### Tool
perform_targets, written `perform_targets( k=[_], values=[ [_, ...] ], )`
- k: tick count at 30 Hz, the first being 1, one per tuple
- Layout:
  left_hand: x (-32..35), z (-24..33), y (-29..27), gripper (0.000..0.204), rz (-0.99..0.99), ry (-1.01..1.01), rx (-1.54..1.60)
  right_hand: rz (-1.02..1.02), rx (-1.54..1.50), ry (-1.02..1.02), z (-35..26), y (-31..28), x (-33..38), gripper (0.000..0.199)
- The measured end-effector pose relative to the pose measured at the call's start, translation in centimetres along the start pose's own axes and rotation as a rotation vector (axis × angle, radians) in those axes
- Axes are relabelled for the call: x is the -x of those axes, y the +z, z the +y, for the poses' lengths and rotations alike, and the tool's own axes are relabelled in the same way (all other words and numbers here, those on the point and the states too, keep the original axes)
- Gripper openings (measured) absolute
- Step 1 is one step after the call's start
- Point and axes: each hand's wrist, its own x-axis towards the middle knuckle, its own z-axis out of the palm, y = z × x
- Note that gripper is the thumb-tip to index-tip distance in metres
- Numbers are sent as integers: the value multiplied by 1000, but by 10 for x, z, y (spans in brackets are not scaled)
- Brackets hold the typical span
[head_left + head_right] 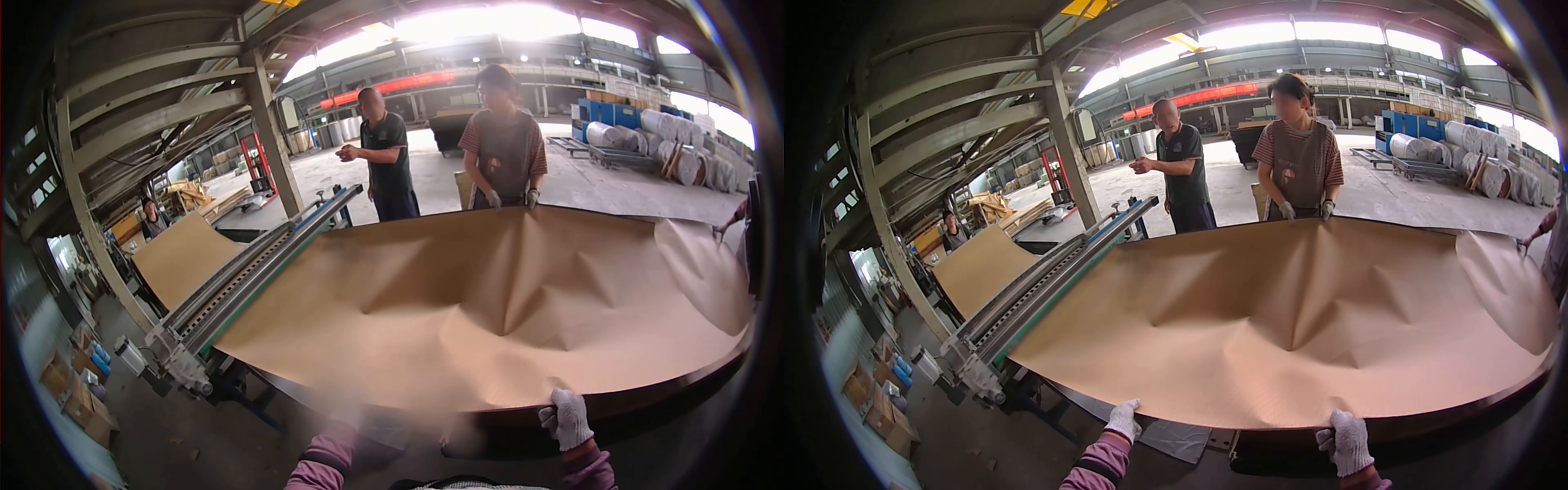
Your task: Handling and sorting large sheets of paper or veneer in a manufacturing facility using an industrial cutter.
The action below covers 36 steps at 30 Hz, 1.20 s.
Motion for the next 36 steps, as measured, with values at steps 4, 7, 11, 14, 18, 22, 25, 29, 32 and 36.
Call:
perform_targets(
  k=[4, 7, 11, 14, 18, 22, 25, 29, 32, 36],
  values=[
    [-9, 15, -6, 31, 156, 47, -272, -12, 39, 19, -3, 1, 0, 19],
    [-10, 25, 1, 29, 139, 133, -266, -48, -60, 5, -15, -9, 1, 19],
    [-36, 26, 13, 30, 120, 121, -515, 148, 38, 14, -42, -25, 8, 19],
    [-90, 17, -34, 31, 24, 357, -346, 222, -8, -161, -66, -65, -15, 22],
    [-70, -1, -11, 32, 18, 253, -388, 619, 631, -862, -88, -251, -67, 31],
    [-31, -85, 25, 27, -262, 124, -287, 1221, 1022, -616, -154, -612, -14, 40],
    [126, -81, 101, 22, -196, -209, -425, 843, 18, -788, -94, -527, 1, 62],
    [167, -143, 122, 23, -484, -468, -256, 623, -283, -480, 10, -278, 21, 50],
    [155, -181, 120, 28, -518, -674, -330, 490, -621, 69, 80, -139, 10, 48],
    [146, -186, 128, 40, -340, -531, -104, 702, -416, 2, 128, -191, -50, 32]
  ],
)
